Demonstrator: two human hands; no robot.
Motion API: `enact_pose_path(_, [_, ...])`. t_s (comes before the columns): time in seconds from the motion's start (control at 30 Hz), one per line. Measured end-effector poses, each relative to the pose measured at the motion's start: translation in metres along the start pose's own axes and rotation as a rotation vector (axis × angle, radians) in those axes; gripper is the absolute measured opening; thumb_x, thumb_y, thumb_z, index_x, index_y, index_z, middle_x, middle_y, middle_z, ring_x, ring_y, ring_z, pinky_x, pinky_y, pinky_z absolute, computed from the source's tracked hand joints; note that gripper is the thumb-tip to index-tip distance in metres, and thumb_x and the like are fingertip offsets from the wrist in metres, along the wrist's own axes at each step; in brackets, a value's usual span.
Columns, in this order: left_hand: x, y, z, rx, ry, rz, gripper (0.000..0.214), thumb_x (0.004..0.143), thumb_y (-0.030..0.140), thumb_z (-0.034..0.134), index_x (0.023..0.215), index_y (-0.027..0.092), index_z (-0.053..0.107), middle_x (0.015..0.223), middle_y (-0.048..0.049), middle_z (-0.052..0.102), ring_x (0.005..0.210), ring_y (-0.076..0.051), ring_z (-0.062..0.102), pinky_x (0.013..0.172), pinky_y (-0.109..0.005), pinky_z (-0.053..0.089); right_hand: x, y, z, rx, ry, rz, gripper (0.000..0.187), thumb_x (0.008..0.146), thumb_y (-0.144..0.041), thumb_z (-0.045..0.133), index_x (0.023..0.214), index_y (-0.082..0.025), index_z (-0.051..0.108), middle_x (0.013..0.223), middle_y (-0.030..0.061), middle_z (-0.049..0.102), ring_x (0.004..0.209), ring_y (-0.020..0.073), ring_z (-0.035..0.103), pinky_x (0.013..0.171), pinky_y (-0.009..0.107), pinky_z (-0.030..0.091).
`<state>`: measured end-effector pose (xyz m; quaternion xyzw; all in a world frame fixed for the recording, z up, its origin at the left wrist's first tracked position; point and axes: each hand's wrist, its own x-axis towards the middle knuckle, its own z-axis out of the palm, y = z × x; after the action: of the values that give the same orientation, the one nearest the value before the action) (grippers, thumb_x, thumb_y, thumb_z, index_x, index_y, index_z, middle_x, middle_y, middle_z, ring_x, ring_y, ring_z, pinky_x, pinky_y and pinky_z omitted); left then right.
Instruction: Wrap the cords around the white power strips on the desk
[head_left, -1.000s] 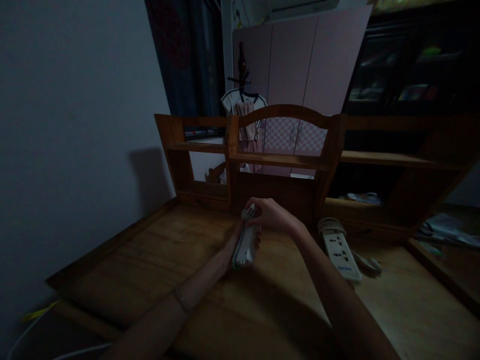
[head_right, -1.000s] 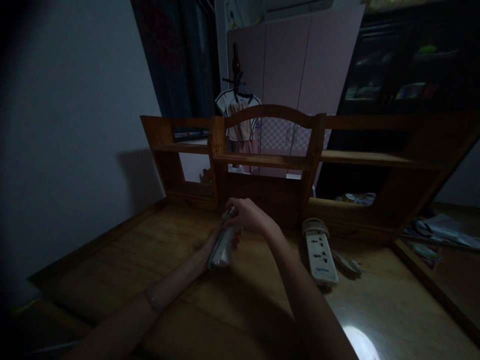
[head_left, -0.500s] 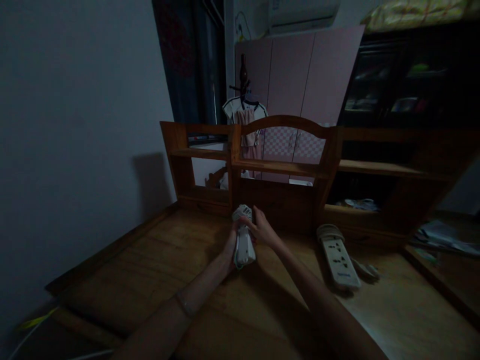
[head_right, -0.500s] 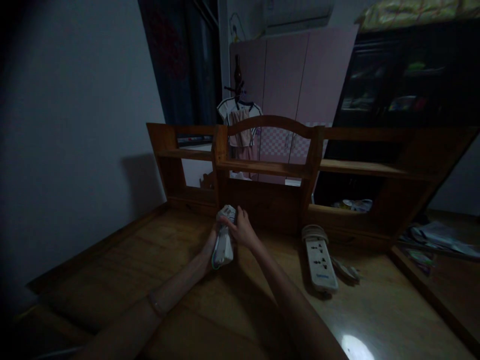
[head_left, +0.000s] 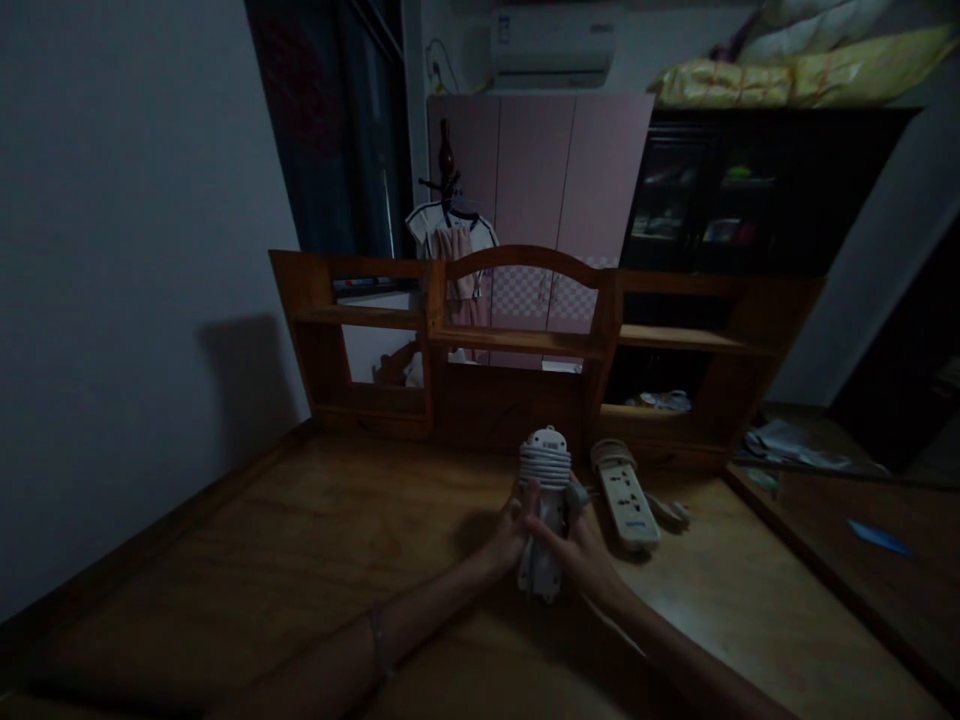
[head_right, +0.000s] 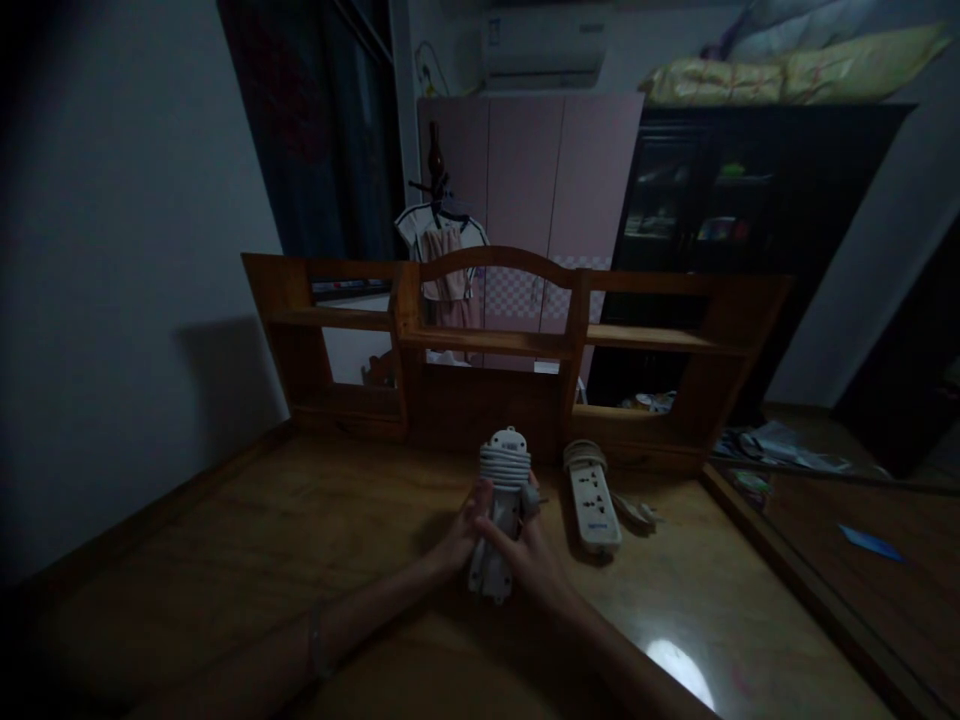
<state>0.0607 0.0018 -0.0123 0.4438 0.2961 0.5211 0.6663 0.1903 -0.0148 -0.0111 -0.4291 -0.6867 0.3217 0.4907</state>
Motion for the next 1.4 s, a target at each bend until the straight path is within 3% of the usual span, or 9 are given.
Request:
enact_pose_path(0.13, [0.001,-0.004,0.002,0.049,0.066,0.06,0.05,0.079,0.059,0.058,0.11,0.021,0.064,0.102,-0.0087,0.071,0.117,-0.025,0.055,0.099,-0.033,0.042,-0.005,0.011,-0.009,-0.007,0.038,0.003,0.082,0.083,-0.05,0.059,0.149,-0.029,0.015,0.148,0.0059,0.033,0.14,0.0221,0.026,0.116,0.039,0.02])
enact_pose_path(0.27, [0.003,-0.011,-0.007,0.042,-0.009,-0.065,0.06,0.082,0.064,0.048,0.111,0.015,0.065,0.102,-0.0105,0.071,0.112,-0.026,0.059,0.104,-0.036,0.038,-0.005,0.013,-0.013,0.053,-0.007,0.066,0.07,0.088,-0.051,0.051,0.148,-0.03,0.021,0.146,0.004,0.038,0.14,0.02,0.025,0.117,0.038,0.017])
enact_pose_path(0.5, [0.009,-0.016,-0.011,-0.19,-0.113,-0.332,0.059,0.086,0.058,0.048,0.115,0.008,0.063,0.104,-0.0144,0.071,0.105,-0.027,0.063,0.1,-0.039,0.04,-0.005,0.02,-0.021,0.295,-0.027,0.403,0.065,0.086,-0.064,0.045,0.135,-0.021,0.048,0.135,0.0069,0.053,0.131,0.0258,0.04,0.111,0.039,0.028])
enact_pose_path(0.63, [0.009,-0.006,-0.013,-0.299,-0.174,-0.37,0.052,0.088,0.05,0.051,0.116,0.007,0.062,0.106,-0.0148,0.07,0.103,-0.027,0.063,0.099,-0.037,0.041,-0.002,0.017,-0.021,0.343,-0.022,0.383,0.062,0.086,-0.061,0.049,0.13,-0.018,0.054,0.135,0.0074,0.053,0.127,0.0246,0.045,0.106,0.034,0.034])
enact_pose_path(0.87, [0.011,-0.009,-0.021,-0.29,-0.142,-0.334,0.041,0.085,0.04,0.06,0.11,0.008,0.064,0.103,-0.0148,0.069,0.091,-0.023,0.066,0.089,-0.034,0.045,-0.004,0.013,-0.02,0.339,-0.007,0.391,0.052,0.085,-0.058,0.053,0.117,-0.018,0.061,0.123,0.0064,0.062,0.119,0.0262,0.052,0.099,0.034,0.04])
enact_pose_path(1.07, [0.011,-0.011,-0.025,-0.208,-0.124,-0.315,0.036,0.081,0.032,0.066,0.111,0.012,0.064,0.106,-0.0125,0.068,0.092,-0.022,0.065,0.086,-0.033,0.047,-0.004,0.021,-0.02,0.31,0.004,0.39,0.054,0.082,-0.056,0.058,0.119,-0.016,0.057,0.118,0.0076,0.064,0.112,0.0257,0.056,0.098,0.035,0.041])
enact_pose_path(1.23, [0.006,-0.006,-0.024,-0.157,-0.159,-0.319,0.035,0.079,0.023,0.068,0.113,0.015,0.064,0.11,-0.0117,0.067,0.1,-0.023,0.062,0.09,-0.038,0.047,-0.002,0.017,-0.024,0.195,0.01,0.313,0.061,0.076,-0.054,0.065,0.123,-0.017,0.055,0.121,0.0084,0.062,0.117,0.0273,0.052,0.102,0.037,0.036])
enact_pose_path(1.4, [0.006,-0.009,-0.024,-0.16,-0.152,-0.298,0.034,0.078,0.023,0.07,0.111,0.014,0.064,0.111,-0.0129,0.066,0.099,-0.024,0.062,0.091,-0.041,0.048,0.0,0.015,-0.025,0.181,-0.01,0.337,0.062,0.076,-0.058,0.063,0.121,-0.015,0.057,0.121,0.0101,0.062,0.118,0.0285,0.052,0.103,0.038,0.035])
